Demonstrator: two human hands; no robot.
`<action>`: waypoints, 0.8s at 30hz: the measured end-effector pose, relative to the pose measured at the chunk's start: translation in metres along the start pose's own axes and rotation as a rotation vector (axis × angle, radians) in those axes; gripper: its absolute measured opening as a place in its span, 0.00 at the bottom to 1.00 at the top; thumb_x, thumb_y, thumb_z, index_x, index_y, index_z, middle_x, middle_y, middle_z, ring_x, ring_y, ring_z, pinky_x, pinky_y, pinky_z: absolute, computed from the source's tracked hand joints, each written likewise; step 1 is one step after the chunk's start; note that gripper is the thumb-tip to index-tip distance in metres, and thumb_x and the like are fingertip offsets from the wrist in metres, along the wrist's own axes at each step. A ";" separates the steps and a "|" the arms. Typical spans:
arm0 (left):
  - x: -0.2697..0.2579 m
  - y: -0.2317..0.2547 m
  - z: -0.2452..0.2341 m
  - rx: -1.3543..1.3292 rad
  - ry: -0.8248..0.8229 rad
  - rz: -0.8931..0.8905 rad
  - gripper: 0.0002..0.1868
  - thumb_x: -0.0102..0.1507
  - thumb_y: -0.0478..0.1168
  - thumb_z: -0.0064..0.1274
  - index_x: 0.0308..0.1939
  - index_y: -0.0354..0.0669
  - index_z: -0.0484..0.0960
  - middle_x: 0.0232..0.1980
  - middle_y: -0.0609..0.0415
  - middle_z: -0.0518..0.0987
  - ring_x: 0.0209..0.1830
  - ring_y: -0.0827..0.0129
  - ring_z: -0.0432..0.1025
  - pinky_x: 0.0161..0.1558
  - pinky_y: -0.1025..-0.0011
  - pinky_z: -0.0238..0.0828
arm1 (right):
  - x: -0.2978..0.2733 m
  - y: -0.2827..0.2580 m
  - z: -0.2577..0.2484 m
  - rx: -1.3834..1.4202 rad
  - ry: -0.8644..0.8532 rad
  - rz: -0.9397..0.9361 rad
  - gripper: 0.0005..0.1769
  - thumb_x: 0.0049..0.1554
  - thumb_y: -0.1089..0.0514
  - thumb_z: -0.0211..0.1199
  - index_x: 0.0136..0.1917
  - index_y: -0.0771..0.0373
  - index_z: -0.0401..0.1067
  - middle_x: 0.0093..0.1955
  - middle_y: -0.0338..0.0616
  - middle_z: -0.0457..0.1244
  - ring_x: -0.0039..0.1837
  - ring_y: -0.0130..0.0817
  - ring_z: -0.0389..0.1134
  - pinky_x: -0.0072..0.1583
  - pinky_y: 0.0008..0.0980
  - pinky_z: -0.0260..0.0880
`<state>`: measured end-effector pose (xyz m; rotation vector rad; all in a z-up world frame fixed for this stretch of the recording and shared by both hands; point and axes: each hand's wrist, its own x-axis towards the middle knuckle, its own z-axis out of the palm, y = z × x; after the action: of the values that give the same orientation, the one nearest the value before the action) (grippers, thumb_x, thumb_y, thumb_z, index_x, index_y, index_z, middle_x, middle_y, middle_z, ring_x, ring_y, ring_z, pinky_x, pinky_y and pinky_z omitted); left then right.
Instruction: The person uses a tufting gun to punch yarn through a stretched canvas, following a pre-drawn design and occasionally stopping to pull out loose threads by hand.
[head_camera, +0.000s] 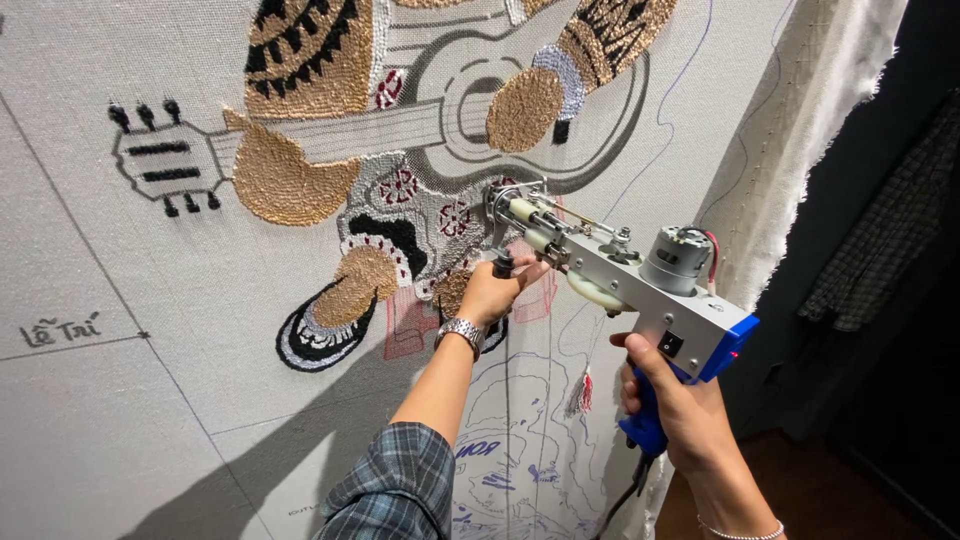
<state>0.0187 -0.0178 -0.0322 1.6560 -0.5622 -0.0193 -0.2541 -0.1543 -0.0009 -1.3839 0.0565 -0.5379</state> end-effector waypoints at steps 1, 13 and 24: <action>-0.006 0.005 0.003 0.001 -0.003 0.000 0.31 0.56 0.59 0.68 0.55 0.43 0.89 0.29 0.54 0.83 0.24 0.72 0.65 0.25 0.73 0.58 | -0.003 -0.002 -0.004 0.001 0.003 0.000 0.22 0.56 0.49 0.67 0.52 0.72 0.74 0.28 0.39 0.58 0.29 0.27 0.58 0.33 0.28 0.60; -0.046 0.035 0.033 -0.089 -0.154 -0.050 0.19 0.61 0.51 0.61 0.48 0.41 0.87 0.41 0.58 0.87 0.26 0.76 0.78 0.23 0.77 0.63 | -0.026 -0.006 -0.055 0.031 0.138 0.072 0.29 0.55 0.46 0.63 0.55 0.77 0.73 0.26 0.44 0.57 0.27 0.30 0.57 0.33 0.31 0.60; -0.042 0.012 0.032 -0.118 -0.155 -0.055 0.15 0.60 0.48 0.63 0.41 0.39 0.86 0.38 0.56 0.86 0.25 0.75 0.77 0.22 0.77 0.65 | -0.025 -0.001 -0.052 0.005 0.133 0.069 0.29 0.54 0.46 0.63 0.54 0.77 0.74 0.25 0.44 0.57 0.26 0.30 0.57 0.32 0.30 0.62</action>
<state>-0.0335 -0.0327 -0.0392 1.5623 -0.6205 -0.2186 -0.2949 -0.1924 -0.0171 -1.3352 0.2103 -0.5714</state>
